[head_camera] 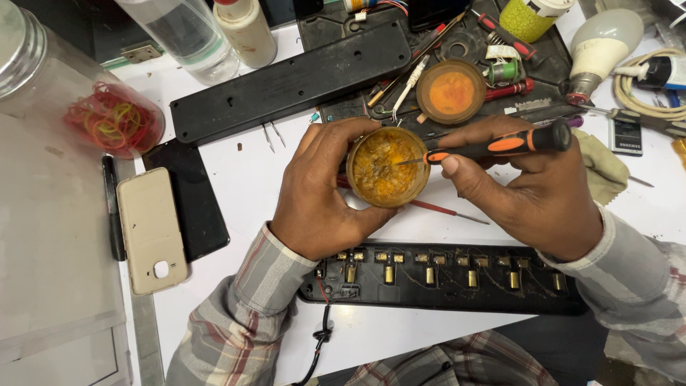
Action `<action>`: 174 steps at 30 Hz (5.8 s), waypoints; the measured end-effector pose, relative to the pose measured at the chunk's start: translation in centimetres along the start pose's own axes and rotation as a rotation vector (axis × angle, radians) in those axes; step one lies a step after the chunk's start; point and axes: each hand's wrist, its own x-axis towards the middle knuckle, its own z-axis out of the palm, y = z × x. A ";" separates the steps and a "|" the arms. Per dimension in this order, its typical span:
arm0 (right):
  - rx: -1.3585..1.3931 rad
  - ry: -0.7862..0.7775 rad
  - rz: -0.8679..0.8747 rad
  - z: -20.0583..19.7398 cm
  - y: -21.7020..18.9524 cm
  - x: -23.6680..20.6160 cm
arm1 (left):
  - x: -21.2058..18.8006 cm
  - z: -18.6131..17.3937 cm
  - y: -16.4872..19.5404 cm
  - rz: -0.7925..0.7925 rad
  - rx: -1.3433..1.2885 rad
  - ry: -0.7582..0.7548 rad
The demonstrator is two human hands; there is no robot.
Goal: The person strips and twists wires, then applies flux to a power strip's internal contacts. They tin the soldering iron tip and solder the wires to the power strip terminals. The person uses a screwdriver, soldering iron, solder, and flux during the process.
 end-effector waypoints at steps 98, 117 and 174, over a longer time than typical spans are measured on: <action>0.318 -0.355 0.428 3.4 -0.7 -1.9 | -12.6 2.2 8.7 -0.480 0.289 0.235; 0.240 -0.417 0.467 3.5 -1.2 -1.4 | -12.7 2.5 8.7 -0.484 0.284 0.248; 0.252 -0.445 0.447 2.9 -1.1 -1.4 | -12.8 2.5 8.7 -0.501 0.274 0.261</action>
